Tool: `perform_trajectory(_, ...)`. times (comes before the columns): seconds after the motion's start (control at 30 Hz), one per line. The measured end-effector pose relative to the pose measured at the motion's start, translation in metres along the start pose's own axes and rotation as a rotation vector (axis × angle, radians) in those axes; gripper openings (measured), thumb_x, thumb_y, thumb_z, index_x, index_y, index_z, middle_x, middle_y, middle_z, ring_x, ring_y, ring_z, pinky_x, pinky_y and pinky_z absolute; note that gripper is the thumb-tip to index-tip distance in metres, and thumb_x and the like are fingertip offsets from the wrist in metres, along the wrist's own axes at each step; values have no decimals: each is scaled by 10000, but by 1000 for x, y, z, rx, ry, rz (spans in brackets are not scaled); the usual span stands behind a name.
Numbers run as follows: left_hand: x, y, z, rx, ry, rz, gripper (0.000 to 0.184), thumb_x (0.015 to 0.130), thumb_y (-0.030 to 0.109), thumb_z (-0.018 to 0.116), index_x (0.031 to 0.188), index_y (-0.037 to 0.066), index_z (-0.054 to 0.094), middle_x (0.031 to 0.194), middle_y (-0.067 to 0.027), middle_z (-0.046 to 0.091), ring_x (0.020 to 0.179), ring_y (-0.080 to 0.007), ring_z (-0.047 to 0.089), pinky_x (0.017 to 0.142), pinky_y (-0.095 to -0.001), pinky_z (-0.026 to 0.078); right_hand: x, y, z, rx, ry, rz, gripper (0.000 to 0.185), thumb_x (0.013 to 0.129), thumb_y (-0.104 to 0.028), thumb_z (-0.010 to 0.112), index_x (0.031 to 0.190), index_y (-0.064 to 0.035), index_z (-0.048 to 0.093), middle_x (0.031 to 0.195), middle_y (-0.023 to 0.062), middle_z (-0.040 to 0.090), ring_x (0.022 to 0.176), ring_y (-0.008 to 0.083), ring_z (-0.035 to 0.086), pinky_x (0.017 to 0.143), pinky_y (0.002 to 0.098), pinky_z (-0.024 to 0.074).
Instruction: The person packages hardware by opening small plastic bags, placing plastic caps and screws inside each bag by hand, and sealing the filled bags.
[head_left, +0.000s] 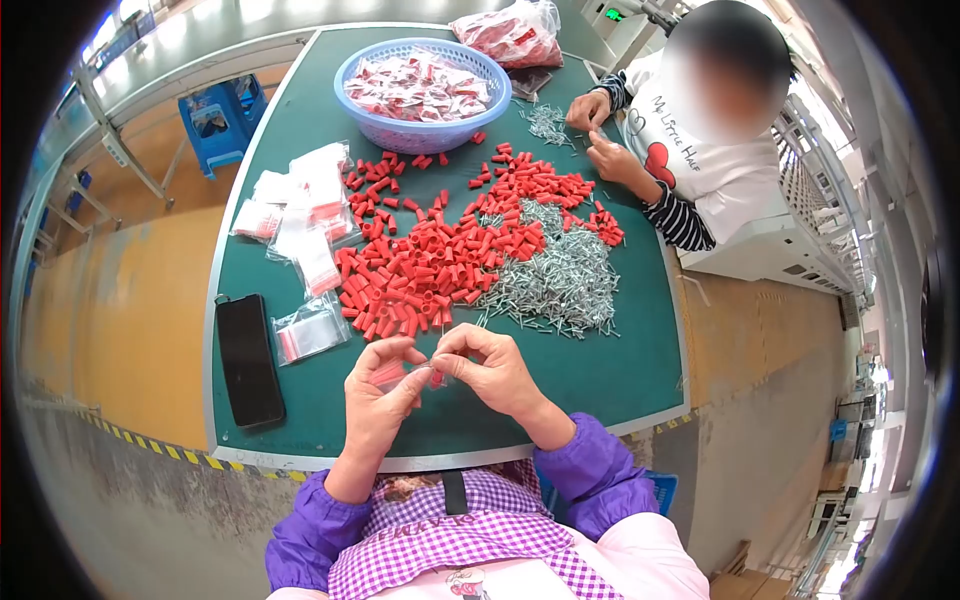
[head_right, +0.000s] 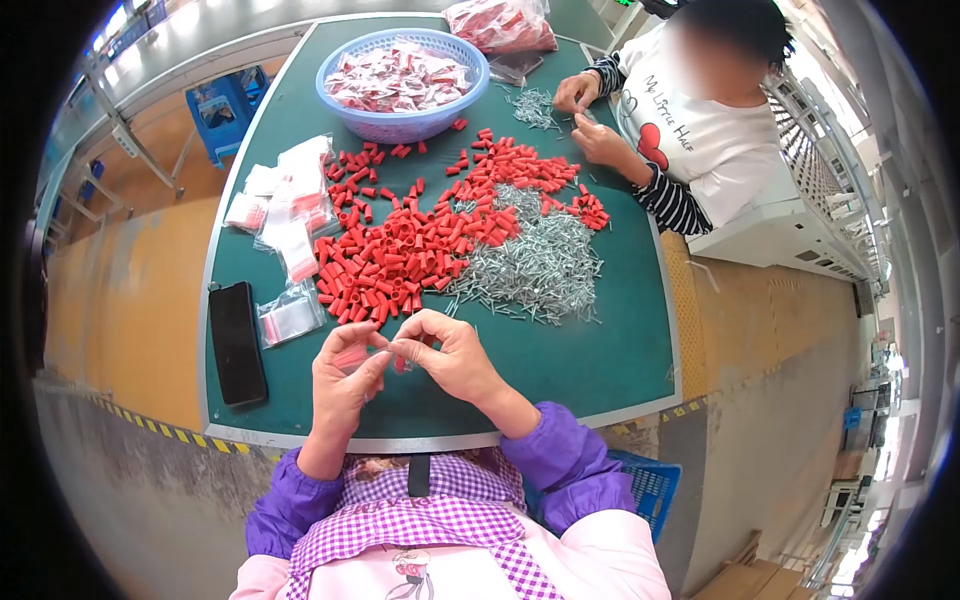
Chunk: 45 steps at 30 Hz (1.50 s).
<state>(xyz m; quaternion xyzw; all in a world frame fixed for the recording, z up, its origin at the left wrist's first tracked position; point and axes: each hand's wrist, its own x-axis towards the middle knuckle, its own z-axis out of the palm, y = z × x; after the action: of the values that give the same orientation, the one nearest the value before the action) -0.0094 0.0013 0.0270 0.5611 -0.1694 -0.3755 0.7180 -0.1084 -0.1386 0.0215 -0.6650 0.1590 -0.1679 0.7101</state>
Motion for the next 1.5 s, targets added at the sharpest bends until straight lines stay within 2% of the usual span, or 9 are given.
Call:
perform_trajectory(0.23, 2, -17, -8, -63, 21, -50, 75, 860, 61, 678, 907, 16, 641, 765, -19, 638, 530, -34, 530, 435, -150, 358, -1, -9, 6, -270, 19, -127, 69, 863, -64, 652, 868, 2, 631, 924, 61, 617, 786, 106, 598, 677, 239, 474)
perform_trajectory(0.53, 4, -14, -5, -68, -5, -35, 86, 862, 68, 680, 907, 12, 633, 734, -25, 635, 528, -39, 529, 433, -149, 354, -2, -2, 5, -140, 48, -57, 68, 871, -60, 642, 856, 4, 623, 909, 62, 620, 747, 106, 603, 666, 240, 473)
perform_trajectory(0.93, 8, -22, -10, -2, -66, 66, 79, 877, 85, 664, 904, 19, 632, 791, -17, 635, 545, -43, 523, 458, -159, 369, -4, -12, 11, -407, 82, -137, 77, 879, -72, 631, 856, -3, 605, 893, 63, 604, 743, 110, 595, 639, 243, 470)
perform_trajectory(1.03, 9, -21, -17, -59, -117, -123, 114, 883, 97, 659, 958, 19, 622, 810, -32, 646, 542, -52, 524, 455, -171, 375, -5, -11, 14, -249, 81, -21, 73, 888, -64, 620, 857, -2, 598, 897, 56, 596, 732, 107, 583, 640, 240, 467)
perform_trajectory(1.2, 16, -20, -16, -455, -71, -182, 200, 914, 153, 624, 1059, 25, 573, 853, -56, 618, 560, -77, 515, 464, -200, 396, 13, -23, -22, -319, 339, -247, 50, 895, -50, 594, 851, -29, 603, 784, 33, 592, 770, 134, 578, 715, 272, 460)
perform_trajectory(1.27, 25, -30, -26, -746, -48, -300, 217, 931, 203, 602, 1070, 41, 567, 865, -55, 591, 611, -95, 524, 489, -222, 417, 29, -43, -55, -72, 607, -88, 100, 930, -105, 591, 854, -40, 600, 804, 2, 607, 690, 58, 533, 636, 190, 432)
perform_trajectory(1.33, 29, -21, -20, -758, -63, -301, 189, 940, 191, 580, 1071, 55, 568, 872, -57, 576, 619, -95, 506, 496, -210, 415, 39, -40, -63, 233, 532, -136, 102, 928, -141, 607, 881, -50, 604, 789, -30, 594, 641, 8, 479, 561, 154, 374)
perform_trajectory(1.43, 28, -15, -7, -751, -110, -270, 171, 942, 175, 574, 1069, 61, 575, 886, -61, 574, 609, -103, 509, 501, -209, 415, 34, -43, -42, 267, 488, -55, 85, 932, -139, 600, 916, -55, 601, 785, -32, 589, 640, 17, 477, 556, 165, 379)
perform_trajectory(1.5, 26, -16, -7, -661, -113, -236, 173, 941, 174, 576, 1063, 51, 577, 898, -64, 580, 606, -106, 519, 506, -209, 418, 28, -36, -33, 46, 349, -71, 74, 926, -107, 600, 911, -35, 596, 867, 4, 595, 654, 32, 498, 563, 173, 405)
